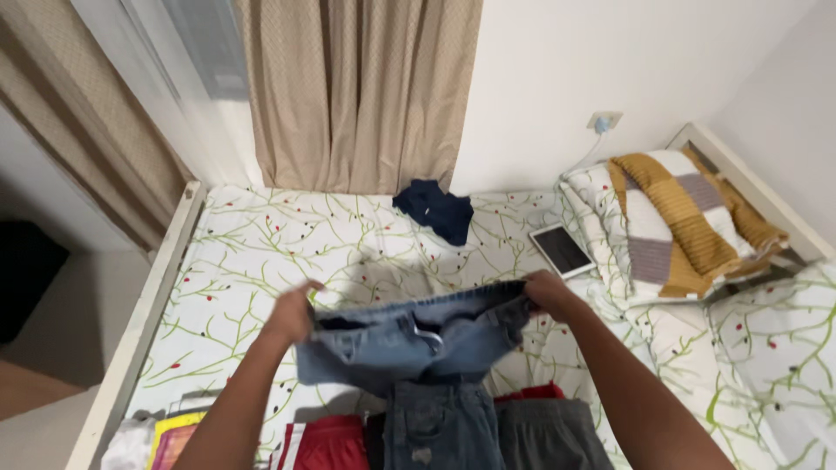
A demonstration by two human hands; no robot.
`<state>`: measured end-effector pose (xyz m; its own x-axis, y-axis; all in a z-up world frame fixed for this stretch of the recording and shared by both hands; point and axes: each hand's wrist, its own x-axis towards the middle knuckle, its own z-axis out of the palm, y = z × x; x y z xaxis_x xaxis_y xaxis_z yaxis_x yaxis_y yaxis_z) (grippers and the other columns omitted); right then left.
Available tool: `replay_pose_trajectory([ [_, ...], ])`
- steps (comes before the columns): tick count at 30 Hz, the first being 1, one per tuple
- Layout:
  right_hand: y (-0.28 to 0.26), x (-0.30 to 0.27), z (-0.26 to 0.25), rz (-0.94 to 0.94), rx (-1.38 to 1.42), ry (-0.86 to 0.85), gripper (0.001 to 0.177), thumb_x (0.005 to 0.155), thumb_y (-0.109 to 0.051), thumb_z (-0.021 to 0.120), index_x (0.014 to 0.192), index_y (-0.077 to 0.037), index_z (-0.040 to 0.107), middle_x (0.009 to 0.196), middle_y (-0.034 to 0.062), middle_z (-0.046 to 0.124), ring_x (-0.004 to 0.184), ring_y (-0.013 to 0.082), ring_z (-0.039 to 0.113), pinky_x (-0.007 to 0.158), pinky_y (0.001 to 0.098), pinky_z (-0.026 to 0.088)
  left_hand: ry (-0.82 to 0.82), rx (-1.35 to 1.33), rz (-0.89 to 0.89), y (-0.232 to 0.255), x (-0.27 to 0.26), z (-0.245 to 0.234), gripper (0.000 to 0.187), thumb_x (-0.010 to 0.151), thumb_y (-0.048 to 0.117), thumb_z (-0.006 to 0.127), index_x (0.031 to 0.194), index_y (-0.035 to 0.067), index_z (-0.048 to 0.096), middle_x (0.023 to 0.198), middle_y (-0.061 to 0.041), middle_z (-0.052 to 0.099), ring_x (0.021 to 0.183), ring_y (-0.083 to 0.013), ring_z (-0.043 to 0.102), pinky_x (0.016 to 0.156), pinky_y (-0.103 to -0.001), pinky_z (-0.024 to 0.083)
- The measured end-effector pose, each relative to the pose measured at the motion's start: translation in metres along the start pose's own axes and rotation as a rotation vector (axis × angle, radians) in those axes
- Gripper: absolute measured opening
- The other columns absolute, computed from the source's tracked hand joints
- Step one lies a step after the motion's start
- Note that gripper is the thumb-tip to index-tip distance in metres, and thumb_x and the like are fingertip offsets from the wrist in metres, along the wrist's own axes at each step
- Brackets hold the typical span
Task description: The person folds a red pair of shorts, a grey pair of shorts, a black pair of shorts, and two pairs of blue denim jeans by hand and places them into a stack on a bed.
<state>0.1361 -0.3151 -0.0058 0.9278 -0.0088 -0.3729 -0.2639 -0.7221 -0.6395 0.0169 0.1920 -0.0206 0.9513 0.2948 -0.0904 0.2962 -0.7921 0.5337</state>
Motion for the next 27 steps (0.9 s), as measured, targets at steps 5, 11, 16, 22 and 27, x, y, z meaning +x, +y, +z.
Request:
replay_pose_trajectory([
  [5,-0.029,-0.058,-0.039,-0.047,0.130,-0.276,0.026,0.092,-0.006,0.061,0.114,-0.018,0.067,0.100,0.0069,0.066,0.074,0.0196,0.063,0.062,0.0342,0.056,-0.629,0.044,0.319,0.035,-0.074,-0.035,0.107,0.079,0.003,0.079,0.159,0.037,0.018,0.122,-0.022,0.067,0.118,-0.0360,0.066,0.101,-0.041,0.052],
  [11,-0.052,-0.084,-0.068,-0.328,0.204,-0.570,0.022,0.093,-0.006,0.059,0.105,-0.003,0.078,0.127,0.0041,0.062,0.086,0.0131,0.061,0.056,0.0288,0.047,-0.797,0.284,0.691,0.052,-0.130,-0.045,0.100,0.067,-0.015,0.061,0.143,0.050,0.060,0.162,-0.020,0.034,0.141,-0.0362,0.042,0.114,-0.035,0.037],
  [16,-0.049,-0.059,-0.075,-0.470,0.028,-0.726,0.020,0.089,-0.009,0.067,0.103,-0.002,0.080,0.134,0.0072,0.064,0.093,0.0190,0.067,0.073,0.0316,0.058,-0.678,0.275,0.593,0.052,-0.111,-0.049,0.047,0.087,0.001,0.056,0.125,0.024,0.072,0.146,-0.023,0.043,0.134,-0.0391,0.050,0.114,-0.041,0.043],
  [22,-0.064,-0.067,-0.061,-1.033,-0.554,-0.473,0.046,0.065,-0.019,0.093,0.106,-0.008,0.076,0.108,0.0111,0.071,0.096,0.0276,0.069,0.084,0.0412,0.056,-0.586,0.440,0.448,0.094,-0.130,-0.078,0.027,0.085,0.035,0.076,0.095,0.010,0.075,0.124,-0.012,0.053,0.124,-0.0341,0.048,0.105,-0.045,0.042],
  [27,-0.091,-0.104,-0.061,-0.694,-0.980,-0.101,0.035,0.076,-0.039,0.084,0.095,-0.014,0.069,0.090,0.0080,0.074,0.092,0.0300,0.071,0.081,0.0438,0.054,-0.524,0.567,0.739,0.087,-0.113,-0.073,0.011,0.086,0.017,0.068,0.083,0.007,0.073,0.121,-0.009,0.057,0.111,-0.0370,0.055,0.098,-0.043,0.047],
])
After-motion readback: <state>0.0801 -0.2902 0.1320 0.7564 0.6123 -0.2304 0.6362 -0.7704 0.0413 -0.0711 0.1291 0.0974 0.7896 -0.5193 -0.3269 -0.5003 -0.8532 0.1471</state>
